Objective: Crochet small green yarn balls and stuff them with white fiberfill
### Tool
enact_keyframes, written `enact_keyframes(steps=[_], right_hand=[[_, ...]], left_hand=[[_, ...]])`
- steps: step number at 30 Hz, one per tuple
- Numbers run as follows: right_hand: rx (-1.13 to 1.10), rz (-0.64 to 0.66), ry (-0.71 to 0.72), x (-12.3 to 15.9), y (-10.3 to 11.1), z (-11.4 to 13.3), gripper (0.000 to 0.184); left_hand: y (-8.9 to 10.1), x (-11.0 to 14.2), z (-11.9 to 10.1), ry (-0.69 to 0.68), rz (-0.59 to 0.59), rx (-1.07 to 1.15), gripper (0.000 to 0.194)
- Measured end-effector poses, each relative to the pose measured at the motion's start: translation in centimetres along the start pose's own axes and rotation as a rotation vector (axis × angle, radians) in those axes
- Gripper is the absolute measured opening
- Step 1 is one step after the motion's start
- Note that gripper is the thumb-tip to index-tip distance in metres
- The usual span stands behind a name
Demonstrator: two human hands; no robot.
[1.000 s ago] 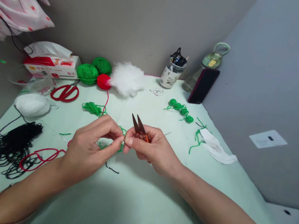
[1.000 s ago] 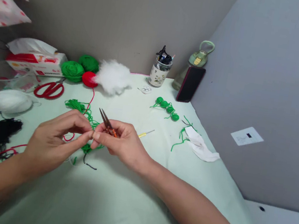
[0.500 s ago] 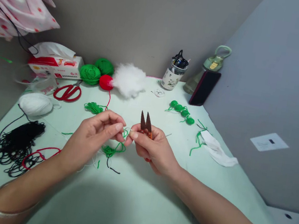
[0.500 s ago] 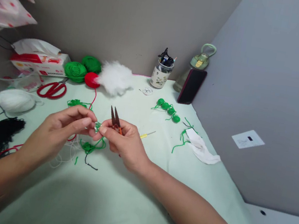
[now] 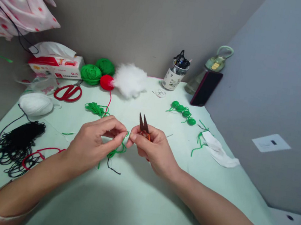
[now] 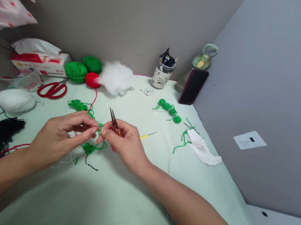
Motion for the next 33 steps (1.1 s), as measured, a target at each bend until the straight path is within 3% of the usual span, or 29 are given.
enact_keyframes(steps=[6,9,12,15,19,26,30,33], right_hand=[[0.061,0.005,0.001,0.3,-0.5,0.1,0.021],[0.063,0.003,0.015,0.5,-0.7,0.2,0.02],[0.007,-0.022,0.031,0.5,-0.5,0.3,0.022],[-0.037,-0.031,0.051,0.5,-0.2,0.4,0.022],[-0.033,-0.018,0.046,0.4,0.0,0.4,0.021],[-0.003,-0.024,0.006,0.2,-0.1,0.7,0.028],[0.327,0.055,0.105,0.3,0.5,2.0,0.031],[0.754,-0.001,0.341,0.8,1.3,3.7,0.035]], left_hand=[[-0.2,0.3,-0.1,-0.123,-0.047,-0.15,0.013],[-0.5,0.4,0.3,0.027,-0.01,0.011,0.013],[-1.0,0.3,1.0,0.292,0.055,0.377,0.013],[-1.4,0.1,1.3,0.452,0.102,0.67,0.012],[-1.7,-0.1,1.2,0.539,0.082,0.833,0.011],[-2.6,0.4,1.4,0.576,0.092,0.911,0.014],[-2.3,0.3,1.4,0.576,0.061,0.915,0.015],[-1.9,0.1,1.2,0.575,0.053,0.91,0.018]])
Point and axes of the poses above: each hand's wrist, its own x-axis away from the middle knuckle, its own y-axis out of the back of the hand, z = x × y, the point moved 3 cm from there along -x, towards the middle knuckle, and after that the axes turned 5 degrees about -x, right-handed, at the moved point
